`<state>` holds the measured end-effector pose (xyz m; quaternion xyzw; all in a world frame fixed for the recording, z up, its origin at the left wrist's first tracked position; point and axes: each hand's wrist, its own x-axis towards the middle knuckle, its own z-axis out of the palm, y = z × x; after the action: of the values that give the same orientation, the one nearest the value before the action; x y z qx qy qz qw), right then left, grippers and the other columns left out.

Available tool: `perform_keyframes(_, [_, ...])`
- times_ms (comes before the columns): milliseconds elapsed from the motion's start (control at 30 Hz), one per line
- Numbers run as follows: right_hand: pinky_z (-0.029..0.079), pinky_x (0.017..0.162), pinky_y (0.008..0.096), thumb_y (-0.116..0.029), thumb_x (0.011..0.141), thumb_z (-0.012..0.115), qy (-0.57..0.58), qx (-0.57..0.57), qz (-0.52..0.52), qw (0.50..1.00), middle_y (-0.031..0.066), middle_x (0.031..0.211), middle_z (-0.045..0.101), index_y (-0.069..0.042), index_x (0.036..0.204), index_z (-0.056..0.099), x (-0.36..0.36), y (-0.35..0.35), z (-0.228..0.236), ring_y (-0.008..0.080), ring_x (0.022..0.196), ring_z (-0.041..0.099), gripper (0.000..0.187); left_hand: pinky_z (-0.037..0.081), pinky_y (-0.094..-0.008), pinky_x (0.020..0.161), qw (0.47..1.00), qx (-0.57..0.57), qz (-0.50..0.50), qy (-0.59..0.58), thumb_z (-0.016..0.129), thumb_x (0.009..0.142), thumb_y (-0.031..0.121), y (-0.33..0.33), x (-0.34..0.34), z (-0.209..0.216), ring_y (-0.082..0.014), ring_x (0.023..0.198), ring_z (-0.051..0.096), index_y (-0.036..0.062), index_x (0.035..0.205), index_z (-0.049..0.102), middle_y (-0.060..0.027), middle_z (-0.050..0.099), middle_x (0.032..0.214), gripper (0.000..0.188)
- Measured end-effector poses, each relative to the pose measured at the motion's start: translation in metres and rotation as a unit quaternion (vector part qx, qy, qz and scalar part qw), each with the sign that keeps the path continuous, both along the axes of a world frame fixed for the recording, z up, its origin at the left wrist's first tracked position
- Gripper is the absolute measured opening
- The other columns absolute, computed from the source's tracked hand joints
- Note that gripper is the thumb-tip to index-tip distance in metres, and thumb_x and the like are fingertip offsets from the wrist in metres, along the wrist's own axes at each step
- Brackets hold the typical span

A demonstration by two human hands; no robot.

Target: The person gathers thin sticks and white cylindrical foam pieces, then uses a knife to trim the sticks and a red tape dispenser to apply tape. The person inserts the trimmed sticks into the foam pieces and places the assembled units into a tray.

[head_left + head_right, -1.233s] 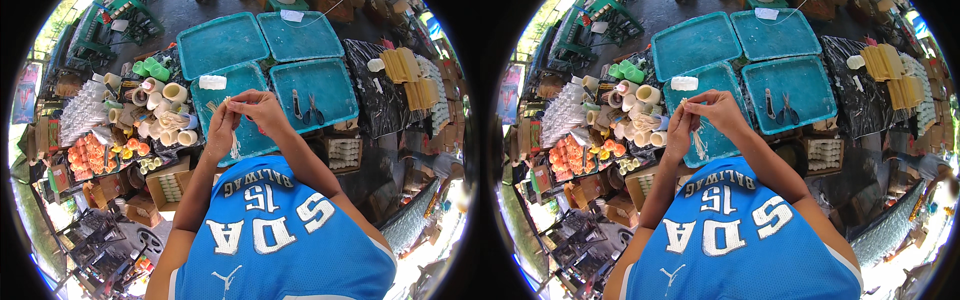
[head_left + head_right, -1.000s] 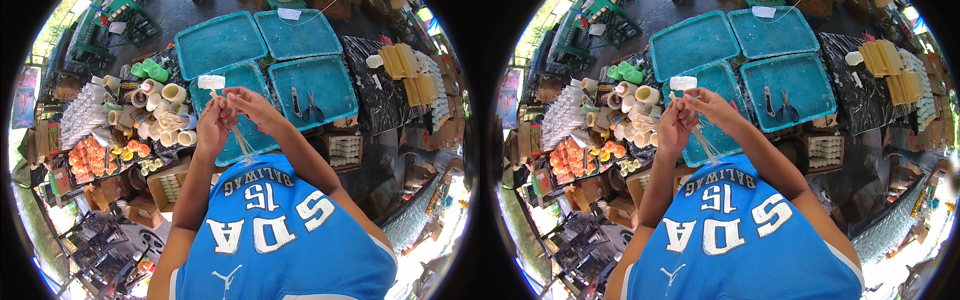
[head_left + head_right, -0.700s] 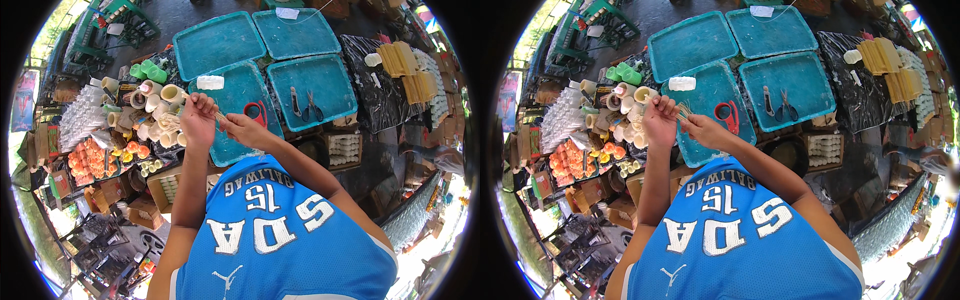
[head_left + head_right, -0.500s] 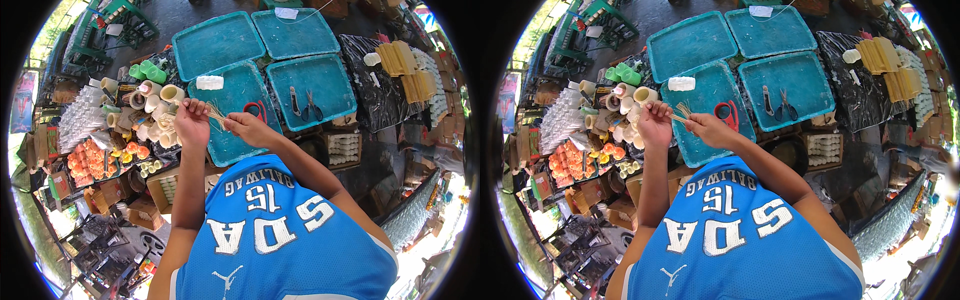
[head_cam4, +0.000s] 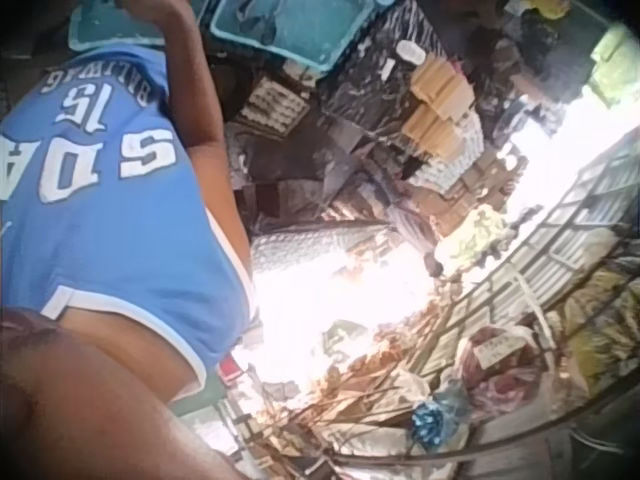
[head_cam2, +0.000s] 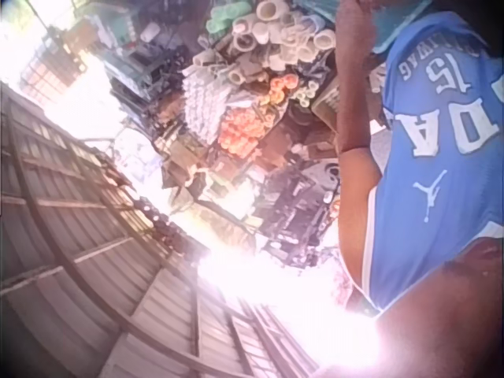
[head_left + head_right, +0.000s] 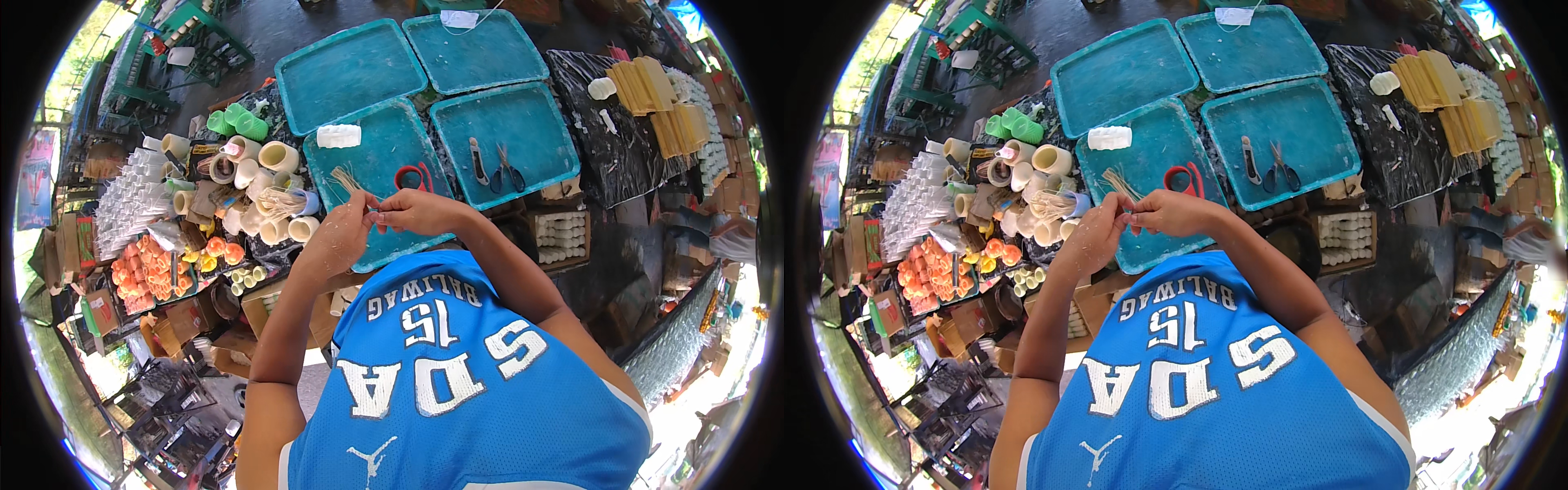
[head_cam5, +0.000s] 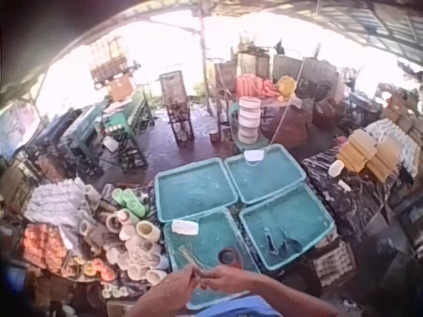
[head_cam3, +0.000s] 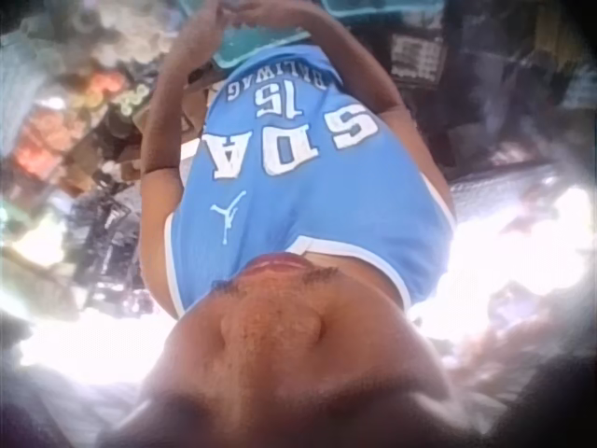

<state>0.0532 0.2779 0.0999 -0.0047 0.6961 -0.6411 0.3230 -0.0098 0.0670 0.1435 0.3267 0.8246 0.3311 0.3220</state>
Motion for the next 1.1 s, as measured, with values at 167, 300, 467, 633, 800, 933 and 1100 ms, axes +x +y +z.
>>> perform_keyframes(167, [0.051, 0.079, 0.0318, -0.029, 0.111, 0.059, 0.043, -0.028, 0.012, 0.999, 0.0022, 0.09, 0.067, -0.002, 0.108, 0.076, 0.004, 0.012, -0.003, 0.0129, 0.083, 0.059, 0.032, 0.054, -0.0426, 0.083, 0.996, 0.002, -0.06, -0.068, 0.054, 0.112, 0.016, -0.006, -0.007, -0.014, -0.0323, 0.095, 0.072, -0.0028, 0.106, 0.064, -0.0165, 0.073, 0.096, 0.022])
perform_keyframes(300, [0.052, 0.08, 0.033, -0.026, 0.11, 0.058, 0.037, 0.004, 0.031, 0.999, 0.0037, 0.091, 0.069, -0.001, 0.109, 0.076, 0.004, 0.023, 0.002, 0.014, 0.083, 0.059, 0.031, 0.054, -0.0368, 0.083, 0.991, -0.002, -0.075, -0.111, 0.055, 0.114, 0.019, -0.009, -0.012, -0.017, -0.0198, 0.091, 0.069, -0.001, 0.106, 0.066, -0.0106, 0.072, 0.094, 0.024])
perform_keyframes(467, [0.053, 0.077, 0.0369, -0.028, 0.106, 0.063, 0.102, 0.087, 0.065, 0.989, 0.011, 0.085, 0.072, -0.001, 0.107, 0.076, 0.0, 0.027, 0.005, 0.0201, 0.079, 0.067, 0.031, 0.052, -0.0293, 0.072, 0.967, 0.045, -0.03, -0.247, 0.056, 0.115, 0.019, -0.012, -0.009, -0.033, -0.0106, 0.082, 0.063, 0.0013, 0.104, 0.067, -0.0028, 0.072, 0.092, 0.024])
perform_keyframes(633, [0.056, 0.074, 0.0455, -0.026, 0.095, 0.068, 0.227, 0.222, 0.052, 0.947, 0.019, 0.082, 0.076, -0.003, 0.105, 0.077, 0.009, 0.018, 0.024, 0.0348, 0.081, 0.076, 0.026, 0.044, -0.0291, 0.062, 0.977, -0.004, -0.03, -0.213, 0.057, 0.113, 0.015, -0.009, -0.006, -0.026, -0.0094, 0.068, 0.053, 0.0011, 0.101, 0.066, -0.0006, 0.063, 0.077, 0.021])
perform_keyframes(800, [0.056, 0.069, 0.0494, -0.023, 0.087, 0.07, 0.302, 0.274, 0.011, 0.913, 0.0169, 0.075, 0.074, -0.007, 0.093, 0.079, 0.009, 0.009, 0.021, 0.0385, 0.075, 0.074, 0.019, 0.041, -0.0302, 0.059, 0.989, 0.015, -0.001, -0.148, 0.056, 0.111, 0.013, -0.009, 0.002, -0.029, -0.0095, 0.064, 0.05, 0.0019, 0.098, 0.066, 0.0001, 0.056, 0.071, 0.019])
perform_keyframes(933, [0.055, 0.064, 0.0506, -0.025, 0.084, 0.072, 0.33, 0.31, -0.003, 0.892, 0.0163, 0.07, 0.072, -0.008, 0.081, 0.076, 0.007, 0.004, 0.027, 0.0384, 0.071, 0.073, 0.018, 0.041, -0.0301, 0.058, 0.995, 0.023, 0.026, -0.09, 0.056, 0.11, 0.013, -0.004, 0.009, -0.025, -0.009, 0.063, 0.049, 0.0013, 0.099, 0.067, -0.0005, 0.055, 0.069, 0.02])
perform_keyframes(1100, [0.051, 0.069, 0.0426, -0.026, 0.085, 0.075, 0.423, 0.425, -0.007, 0.8, 0.0114, 0.071, 0.072, -0.009, 0.081, 0.071, 0.007, -0.008, 0.02, 0.0308, 0.068, 0.073, 0.018, 0.041, -0.0293, 0.058, 0.985, 0.09, 0.137, -0.059, 0.057, 0.111, 0.016, 0.005, 0.029, -0.045, -0.0089, 0.063, 0.049, 0.0003, 0.101, 0.068, -0.0001, 0.057, 0.071, 0.022])
